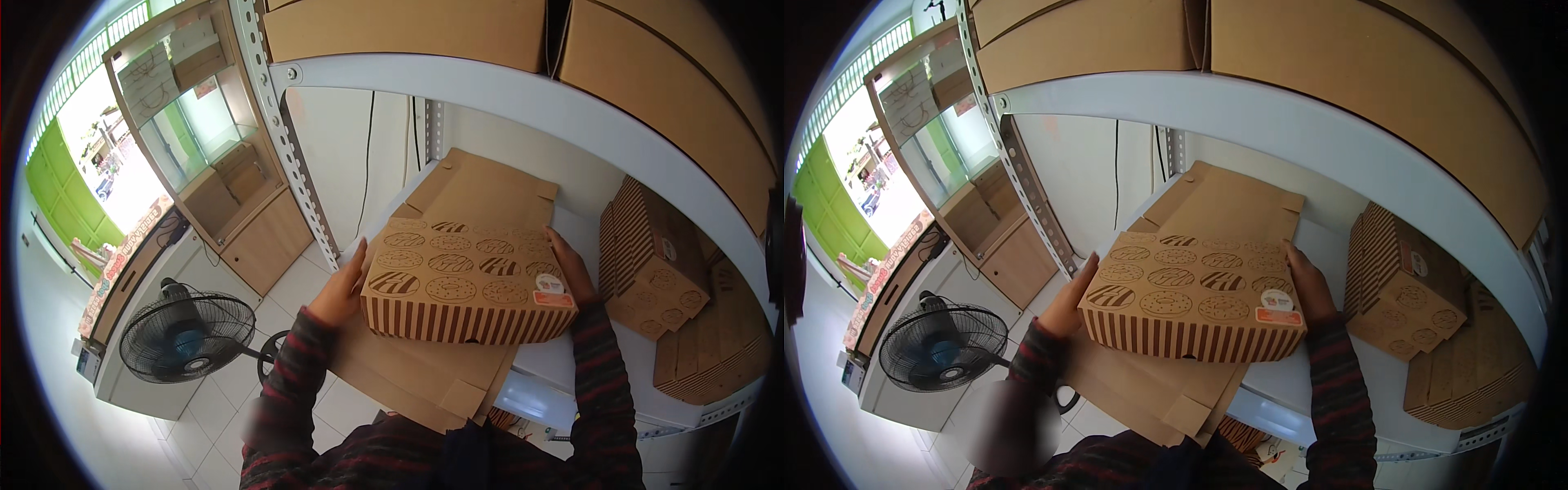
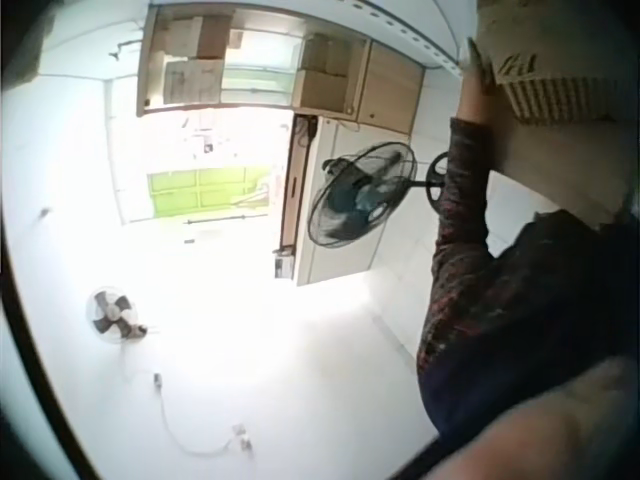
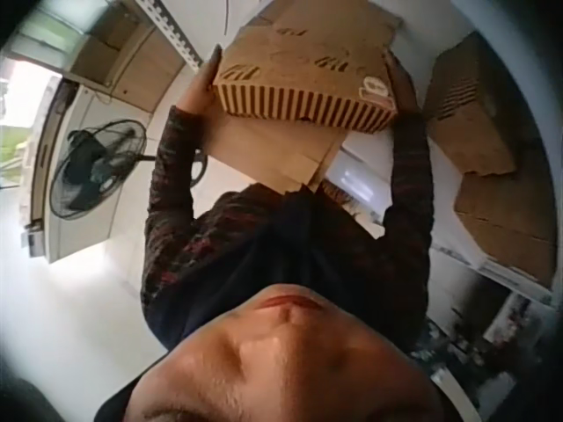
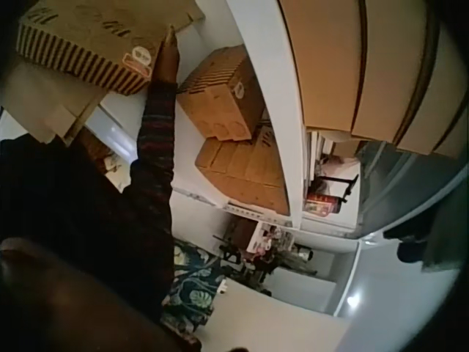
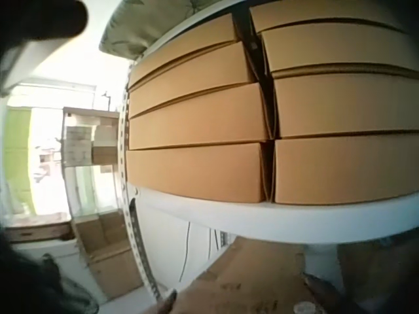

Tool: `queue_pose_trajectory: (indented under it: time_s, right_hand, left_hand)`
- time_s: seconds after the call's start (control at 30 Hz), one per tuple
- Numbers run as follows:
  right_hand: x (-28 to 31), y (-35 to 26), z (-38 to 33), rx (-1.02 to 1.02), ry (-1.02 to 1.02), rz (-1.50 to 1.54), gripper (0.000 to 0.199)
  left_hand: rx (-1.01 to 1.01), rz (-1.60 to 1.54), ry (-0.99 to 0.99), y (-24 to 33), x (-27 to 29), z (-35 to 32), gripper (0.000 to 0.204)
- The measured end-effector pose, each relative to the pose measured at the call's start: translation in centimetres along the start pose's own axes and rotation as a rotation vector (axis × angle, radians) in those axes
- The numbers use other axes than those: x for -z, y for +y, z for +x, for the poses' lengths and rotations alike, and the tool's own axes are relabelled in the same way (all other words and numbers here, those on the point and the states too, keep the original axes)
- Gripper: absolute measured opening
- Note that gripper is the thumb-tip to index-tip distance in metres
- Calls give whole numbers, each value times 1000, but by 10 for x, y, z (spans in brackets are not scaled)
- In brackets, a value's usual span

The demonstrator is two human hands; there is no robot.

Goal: The person assembles flat cardboard boxes by folding the sides and inserting tabs into slots to form a three-dimensional container. They repeat this process for multiple boxes, stacking the finished ones on a nearby shelf.

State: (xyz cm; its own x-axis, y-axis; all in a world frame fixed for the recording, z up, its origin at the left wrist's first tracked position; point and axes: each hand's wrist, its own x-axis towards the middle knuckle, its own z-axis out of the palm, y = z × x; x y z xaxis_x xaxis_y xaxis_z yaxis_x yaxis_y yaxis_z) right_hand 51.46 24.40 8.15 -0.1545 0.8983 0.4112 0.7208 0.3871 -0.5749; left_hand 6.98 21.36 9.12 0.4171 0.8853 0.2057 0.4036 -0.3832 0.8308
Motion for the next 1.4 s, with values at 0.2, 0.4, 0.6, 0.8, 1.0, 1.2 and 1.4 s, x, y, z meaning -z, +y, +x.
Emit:
queue_pose_trajectory:
  time_s: [0.2, 0.4, 0.6, 0.8, 1.0, 1.2, 1.4]
  right_hand:
    - [60, -65, -39, -85, 22, -223, 54]
    - [37, -139, -103, 12, 106, 15, 82]
    - [10, -131, -113, 20, 164, -226, 86]
    - [8, -127, -113, 76, 239, -202, 81]
    - [4, -128, -116, 80, 229, -243, 81]
    - [5, -126, -117, 106, 204, -291, 82]
    - [1, -115, -122, 96, 180, -348, 82]
  left_hand:
    - [-65, -298, 92, 14, -19, -65, 100]
    - [-87, -391, 244, 37, -58, -61, 103]
    - [43, -716, 480, 16, -86, -55, 50]
    - [137, -683, 642, 24, -97, -55, 26]
    - [71, -527, 759, 17, -104, -55, 21]
    - [90, -469, 743, 12, -102, -56, 18]
    - [87, -662, 661, 24, -94, -53, 23]
